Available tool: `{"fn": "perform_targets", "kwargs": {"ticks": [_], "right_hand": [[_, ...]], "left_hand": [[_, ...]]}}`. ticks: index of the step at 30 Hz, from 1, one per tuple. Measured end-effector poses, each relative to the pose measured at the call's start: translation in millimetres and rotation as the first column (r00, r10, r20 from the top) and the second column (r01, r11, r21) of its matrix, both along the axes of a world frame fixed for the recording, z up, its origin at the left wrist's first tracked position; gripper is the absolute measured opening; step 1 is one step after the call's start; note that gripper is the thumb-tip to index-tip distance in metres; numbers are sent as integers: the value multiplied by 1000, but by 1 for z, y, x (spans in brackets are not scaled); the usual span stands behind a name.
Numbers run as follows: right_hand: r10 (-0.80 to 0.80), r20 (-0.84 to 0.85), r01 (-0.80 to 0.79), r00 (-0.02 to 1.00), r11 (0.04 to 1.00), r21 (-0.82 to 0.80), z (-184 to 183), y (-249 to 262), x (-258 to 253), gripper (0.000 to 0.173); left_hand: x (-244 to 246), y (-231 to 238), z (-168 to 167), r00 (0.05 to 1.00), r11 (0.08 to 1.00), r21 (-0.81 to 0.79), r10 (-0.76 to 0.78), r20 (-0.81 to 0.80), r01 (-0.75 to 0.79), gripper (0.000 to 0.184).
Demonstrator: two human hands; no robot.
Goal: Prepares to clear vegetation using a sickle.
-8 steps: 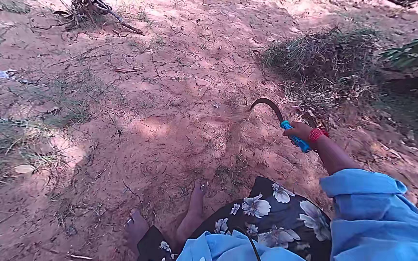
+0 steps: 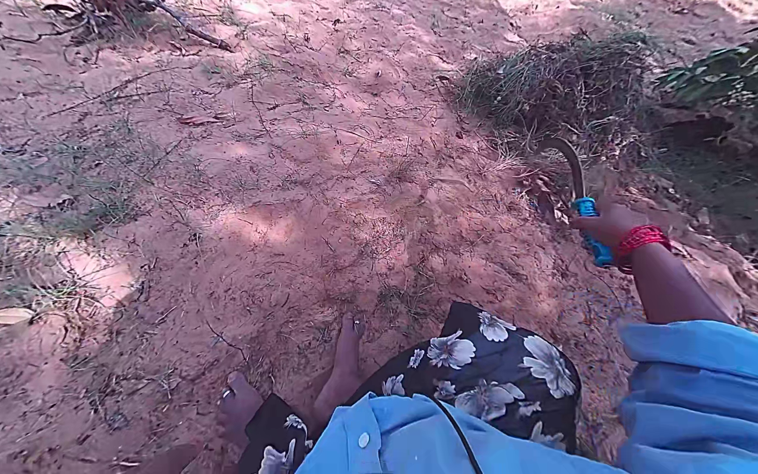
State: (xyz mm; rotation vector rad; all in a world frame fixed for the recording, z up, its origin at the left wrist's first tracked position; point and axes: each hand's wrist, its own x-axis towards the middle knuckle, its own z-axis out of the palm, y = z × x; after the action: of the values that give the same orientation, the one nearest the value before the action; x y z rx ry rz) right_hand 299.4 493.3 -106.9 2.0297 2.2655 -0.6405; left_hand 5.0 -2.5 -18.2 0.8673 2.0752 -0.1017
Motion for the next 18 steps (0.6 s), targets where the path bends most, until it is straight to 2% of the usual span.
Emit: {"fn": "perform_targets", "kwargs": {"ticks": [2, 3, 5, 7, 10, 12, 14, 16, 18], "right_hand": [[70, -93, -79, 993, 992, -94, -2, -43, -20, 40], [113, -158, -139, 981, 976, -165, -5, -64, -33, 36], [180, -312, -286, 933, 897, -336, -16, -103, -58, 30], [330, -389, -495, 860, 726, -478, -29, -140, -80, 26], [647, -323, -688, 690, 450, -570, -44, -183, -114, 29], [740, -261, -705, 620, 378, -601, -51, -190, -124, 34], [692, -253, -665, 677, 427, -613, -53, -171, -115, 31], [549, -207, -559, 810, 617, -554, -50, -139, -92, 29], [399, -28, -380, 917, 848, -368, -46, -110, -64, 38]], "left_hand": [[-9, -46, 6, 964, 942, 222, -226, -140, 253, 41], [-10, -62, 18, 945, 903, 289, -281, -166, 319, 45], [-7, -66, 34, 935, 885, 307, -311, -169, 350, 47], [-2, -62, 39, 937, 890, 300, -301, -179, 343, 47], [3, -59, 38, 938, 895, 303, -270, -216, 327, 47], [2, -62, 34, 943, 898, 311, -250, -221, 311, 47], [-2, -65, 33, 946, 901, 311, -243, -216, 303, 46], [-5, -68, 35, 954, 916, 293, -222, -204, 276, 48], [-6, -70, 34, 956, 923, 280, -212, -205, 264, 48]]}}
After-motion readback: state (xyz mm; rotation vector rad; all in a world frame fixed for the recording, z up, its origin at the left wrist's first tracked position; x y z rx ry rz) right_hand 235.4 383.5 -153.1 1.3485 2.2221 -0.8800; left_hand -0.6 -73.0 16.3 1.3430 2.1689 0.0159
